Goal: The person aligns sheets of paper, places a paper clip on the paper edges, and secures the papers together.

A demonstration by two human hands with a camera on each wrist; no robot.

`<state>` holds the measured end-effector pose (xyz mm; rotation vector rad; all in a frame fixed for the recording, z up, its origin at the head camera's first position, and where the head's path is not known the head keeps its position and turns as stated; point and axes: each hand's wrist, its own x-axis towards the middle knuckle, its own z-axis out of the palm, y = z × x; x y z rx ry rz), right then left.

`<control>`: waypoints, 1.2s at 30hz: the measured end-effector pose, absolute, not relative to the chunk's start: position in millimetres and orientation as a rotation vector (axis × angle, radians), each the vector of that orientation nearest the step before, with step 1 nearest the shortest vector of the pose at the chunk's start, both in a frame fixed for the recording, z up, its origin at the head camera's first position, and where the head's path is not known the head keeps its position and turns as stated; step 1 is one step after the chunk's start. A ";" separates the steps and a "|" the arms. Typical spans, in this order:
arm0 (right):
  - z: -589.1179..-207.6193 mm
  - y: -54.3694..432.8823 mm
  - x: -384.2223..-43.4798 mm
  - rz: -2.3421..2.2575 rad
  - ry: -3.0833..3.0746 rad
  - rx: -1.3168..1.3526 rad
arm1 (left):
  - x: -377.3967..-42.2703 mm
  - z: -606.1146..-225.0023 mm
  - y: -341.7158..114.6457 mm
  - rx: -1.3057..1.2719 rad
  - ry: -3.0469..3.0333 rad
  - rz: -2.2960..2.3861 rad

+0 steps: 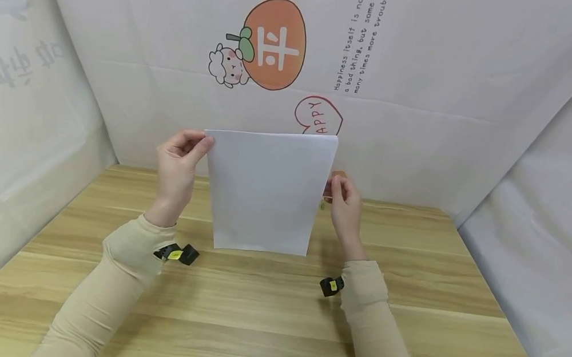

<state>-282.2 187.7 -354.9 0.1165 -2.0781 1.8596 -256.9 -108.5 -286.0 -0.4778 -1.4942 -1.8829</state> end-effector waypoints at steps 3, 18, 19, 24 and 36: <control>-353.9 187.2 -279.0 1.817 -2.123 0.132 | -256.7 -286.0 -108.9 -0.479 -1.502 -1.878; -392.8 203.6 -300.8 1.497 -2.367 0.090 | -255.5 -285.7 -108.1 -0.493 -1.501 -1.880; -393.6 204.1 -300.7 1.473 -2.384 0.096 | -255.7 -285.9 -108.0 -0.492 -1.499 -1.882; -397.0 207.4 -301.7 1.325 -2.471 0.110 | -256.7 -287.1 -108.3 -0.500 -1.499 -1.884; -407.9 220.3 -315.4 1.114 -2.631 0.158 | -257.2 -286.8 -109.0 -0.511 -1.499 -1.878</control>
